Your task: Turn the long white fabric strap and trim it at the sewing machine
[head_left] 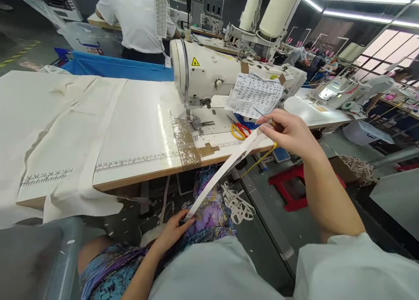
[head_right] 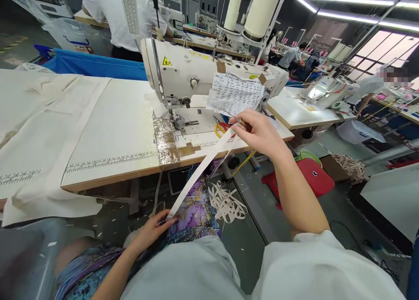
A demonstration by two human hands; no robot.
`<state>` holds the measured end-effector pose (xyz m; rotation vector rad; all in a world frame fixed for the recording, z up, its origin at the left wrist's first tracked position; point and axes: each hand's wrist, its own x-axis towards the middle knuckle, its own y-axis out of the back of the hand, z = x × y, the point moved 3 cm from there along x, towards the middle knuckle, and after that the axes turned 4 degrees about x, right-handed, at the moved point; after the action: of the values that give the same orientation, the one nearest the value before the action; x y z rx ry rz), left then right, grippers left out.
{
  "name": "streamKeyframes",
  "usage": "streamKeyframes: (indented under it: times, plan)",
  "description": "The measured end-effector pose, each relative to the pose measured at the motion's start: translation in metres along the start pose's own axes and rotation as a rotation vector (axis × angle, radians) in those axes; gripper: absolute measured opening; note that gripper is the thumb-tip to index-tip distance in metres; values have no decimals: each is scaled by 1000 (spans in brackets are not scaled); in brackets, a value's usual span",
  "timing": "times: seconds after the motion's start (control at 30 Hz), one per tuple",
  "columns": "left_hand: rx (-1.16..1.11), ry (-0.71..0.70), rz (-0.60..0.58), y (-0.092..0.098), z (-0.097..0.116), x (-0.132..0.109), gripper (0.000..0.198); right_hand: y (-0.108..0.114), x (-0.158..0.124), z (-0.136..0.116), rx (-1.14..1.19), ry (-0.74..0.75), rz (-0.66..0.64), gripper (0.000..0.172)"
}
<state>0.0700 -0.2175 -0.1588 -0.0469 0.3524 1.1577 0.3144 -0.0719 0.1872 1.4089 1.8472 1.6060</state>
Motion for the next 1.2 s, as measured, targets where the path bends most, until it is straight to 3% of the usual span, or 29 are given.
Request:
streamKeyframes:
  times: [0.4,0.63,0.73,0.83,0.93,1.0,1.07,1.1,1.2]
  plan:
    - [-42,30,31,13,-4,-9,44,14,-16,5,-58,-81,68,18]
    - [-38,53,8,20,-13,-9,39,52,-68,58,-217,-335,237,18]
    - [-70,35,-4,22,-9,-10,39,43,-93,78,-341,-475,223,26]
    - [-99,16,-3,23,-2,-8,40,-17,-122,73,-74,-562,94,32]
    - [-138,6,-12,24,7,-6,42,-121,-152,34,235,-563,-217,37]
    - [-196,3,-43,24,16,-6,43,-196,-170,-2,736,-665,-460,43]
    - [-279,-13,-77,23,26,-6,43,-251,-177,-34,1141,-809,-440,50]
    - [-321,-26,-85,23,31,-6,43,-271,-176,-45,1199,-830,-418,55]
    - [-417,-58,-77,24,44,-6,46,-299,-167,-60,1266,-881,-308,58]
